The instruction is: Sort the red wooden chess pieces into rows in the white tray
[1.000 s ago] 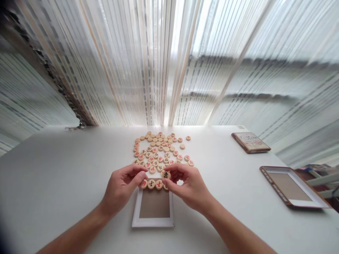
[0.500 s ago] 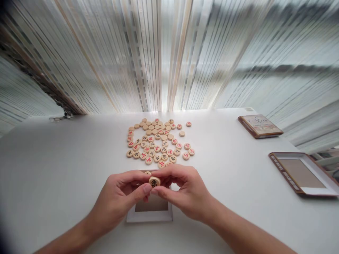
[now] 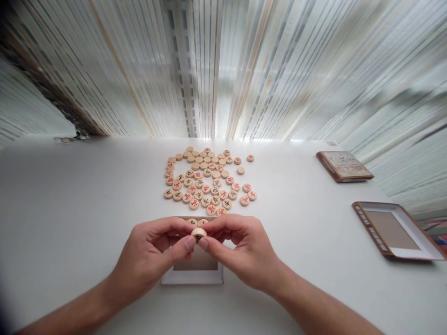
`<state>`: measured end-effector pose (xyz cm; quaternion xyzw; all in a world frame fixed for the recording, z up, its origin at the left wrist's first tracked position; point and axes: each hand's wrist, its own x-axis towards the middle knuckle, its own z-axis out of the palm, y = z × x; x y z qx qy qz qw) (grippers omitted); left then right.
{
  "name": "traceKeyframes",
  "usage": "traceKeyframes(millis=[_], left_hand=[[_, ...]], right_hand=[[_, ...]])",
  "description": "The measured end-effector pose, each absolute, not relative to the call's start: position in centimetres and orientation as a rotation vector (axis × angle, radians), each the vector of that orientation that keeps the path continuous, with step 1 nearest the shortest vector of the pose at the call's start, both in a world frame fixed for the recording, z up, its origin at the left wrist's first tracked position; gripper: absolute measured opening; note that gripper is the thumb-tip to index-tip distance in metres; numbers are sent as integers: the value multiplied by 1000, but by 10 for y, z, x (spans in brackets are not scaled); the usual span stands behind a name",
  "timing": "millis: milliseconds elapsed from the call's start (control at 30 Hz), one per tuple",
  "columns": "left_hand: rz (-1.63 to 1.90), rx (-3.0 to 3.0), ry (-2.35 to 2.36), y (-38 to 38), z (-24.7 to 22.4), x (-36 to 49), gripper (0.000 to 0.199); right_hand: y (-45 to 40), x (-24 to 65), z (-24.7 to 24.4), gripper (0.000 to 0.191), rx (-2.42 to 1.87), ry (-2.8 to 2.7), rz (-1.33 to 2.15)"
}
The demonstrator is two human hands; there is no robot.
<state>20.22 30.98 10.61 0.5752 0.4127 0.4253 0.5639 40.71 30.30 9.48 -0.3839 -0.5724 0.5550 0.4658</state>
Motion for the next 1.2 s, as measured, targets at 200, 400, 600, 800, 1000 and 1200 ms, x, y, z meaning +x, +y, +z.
traceKeyframes(millis=[200, 400, 600, 800, 1000, 1200], left_hand=[[1039, 1478, 942, 309, 104, 201, 7], [1161, 1782, 913, 310, 99, 199, 14], [1174, 1879, 851, 310, 104, 199, 13], [1111, 1718, 851, 307, 104, 202, 15], [1037, 1238, 811, 305, 98, 203, 20], [1026, 1100, 805, 307, 101, 203, 22]], right_hand=[[301, 407, 96, 15, -929, -1488, 1206], [299, 403, 95, 23, -897, -1373, 1275], [300, 401, 98, 20, -910, -1201, 1444], [302, 403, 98, 8, -855, -1073, 1634], [302, 406, 96, 18, -837, -934, 1781], [303, 406, 98, 37, -857, -914, 1869]])
